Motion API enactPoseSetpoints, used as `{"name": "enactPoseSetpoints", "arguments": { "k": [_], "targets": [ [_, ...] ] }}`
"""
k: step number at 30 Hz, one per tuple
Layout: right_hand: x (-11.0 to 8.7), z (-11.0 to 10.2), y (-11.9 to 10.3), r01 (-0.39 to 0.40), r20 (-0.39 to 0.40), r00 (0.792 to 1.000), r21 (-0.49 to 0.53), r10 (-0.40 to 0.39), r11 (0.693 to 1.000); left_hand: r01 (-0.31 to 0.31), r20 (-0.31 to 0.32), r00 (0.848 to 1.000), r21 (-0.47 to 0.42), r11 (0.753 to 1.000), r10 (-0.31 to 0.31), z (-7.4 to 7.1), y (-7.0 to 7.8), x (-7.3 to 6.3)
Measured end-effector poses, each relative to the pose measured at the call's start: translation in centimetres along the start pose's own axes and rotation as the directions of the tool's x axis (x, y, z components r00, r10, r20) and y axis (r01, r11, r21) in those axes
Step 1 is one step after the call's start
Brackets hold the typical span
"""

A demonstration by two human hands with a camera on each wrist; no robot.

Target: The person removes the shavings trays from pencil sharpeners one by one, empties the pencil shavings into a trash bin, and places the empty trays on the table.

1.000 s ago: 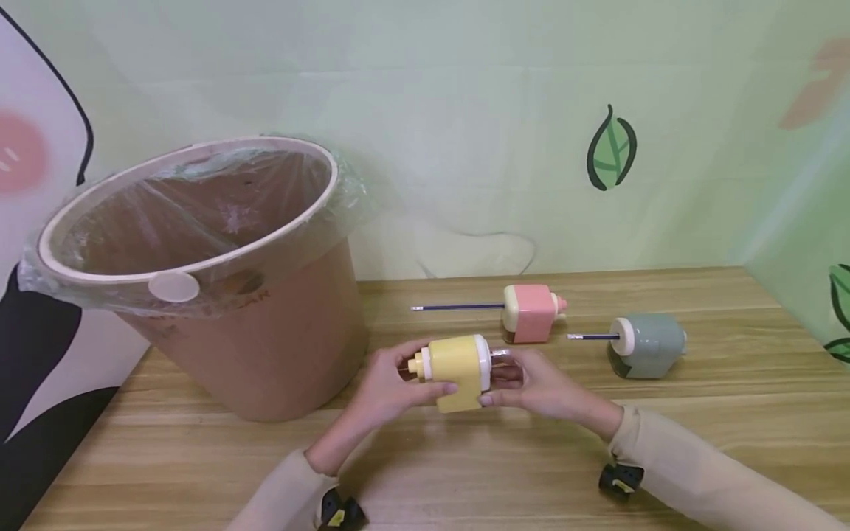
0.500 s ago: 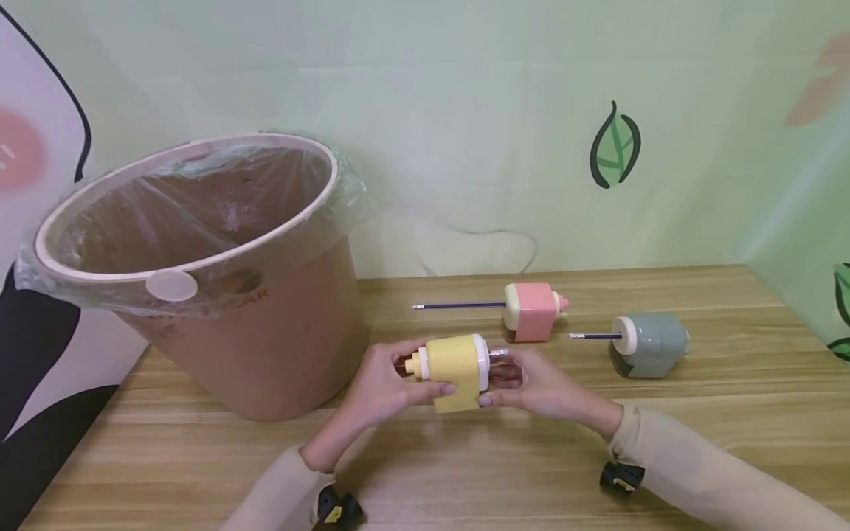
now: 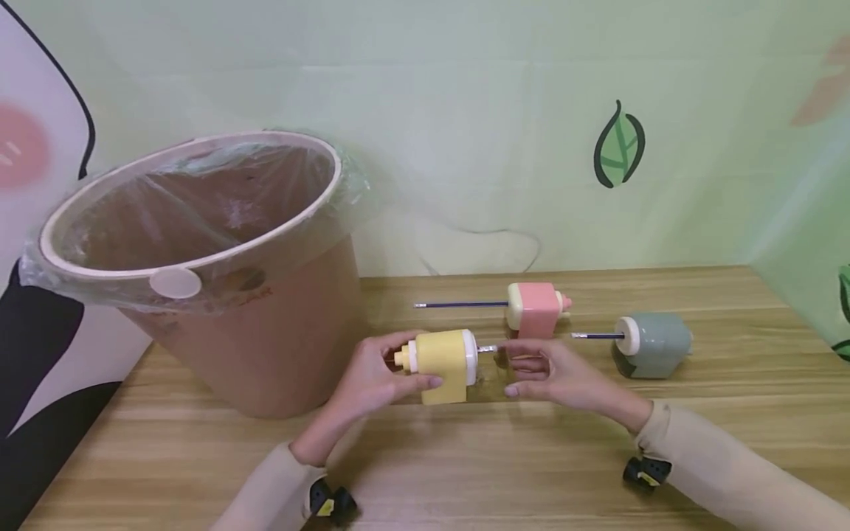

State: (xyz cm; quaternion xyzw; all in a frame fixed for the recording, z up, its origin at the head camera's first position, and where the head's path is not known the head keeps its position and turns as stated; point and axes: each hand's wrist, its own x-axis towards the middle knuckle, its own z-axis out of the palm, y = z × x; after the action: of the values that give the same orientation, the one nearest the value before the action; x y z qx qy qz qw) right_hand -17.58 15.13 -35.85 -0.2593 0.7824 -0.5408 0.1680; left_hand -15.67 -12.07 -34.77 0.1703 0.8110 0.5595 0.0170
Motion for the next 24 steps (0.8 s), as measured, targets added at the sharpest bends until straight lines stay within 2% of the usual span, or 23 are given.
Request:
{"name": "enactPoseSetpoints", "arguments": {
  "k": [6, 24],
  "targets": [
    [-0.6, -0.5, 0.1, -0.029, -0.002, 1.0, -0.025, 0.029, 0.999, -0.002, -0.014, 1.0, 0.058, 0.998, 0.003, 0.2, -0.3, 0.1],
    [-2.7, -1.8, 0.4, -0.084, -0.034, 0.996, -0.062, 0.082, 0.995, 0.016, 0.012, 1.0, 0.111, 0.994, -0.017, 0.5, -1.1, 0.6]
  ]
}}
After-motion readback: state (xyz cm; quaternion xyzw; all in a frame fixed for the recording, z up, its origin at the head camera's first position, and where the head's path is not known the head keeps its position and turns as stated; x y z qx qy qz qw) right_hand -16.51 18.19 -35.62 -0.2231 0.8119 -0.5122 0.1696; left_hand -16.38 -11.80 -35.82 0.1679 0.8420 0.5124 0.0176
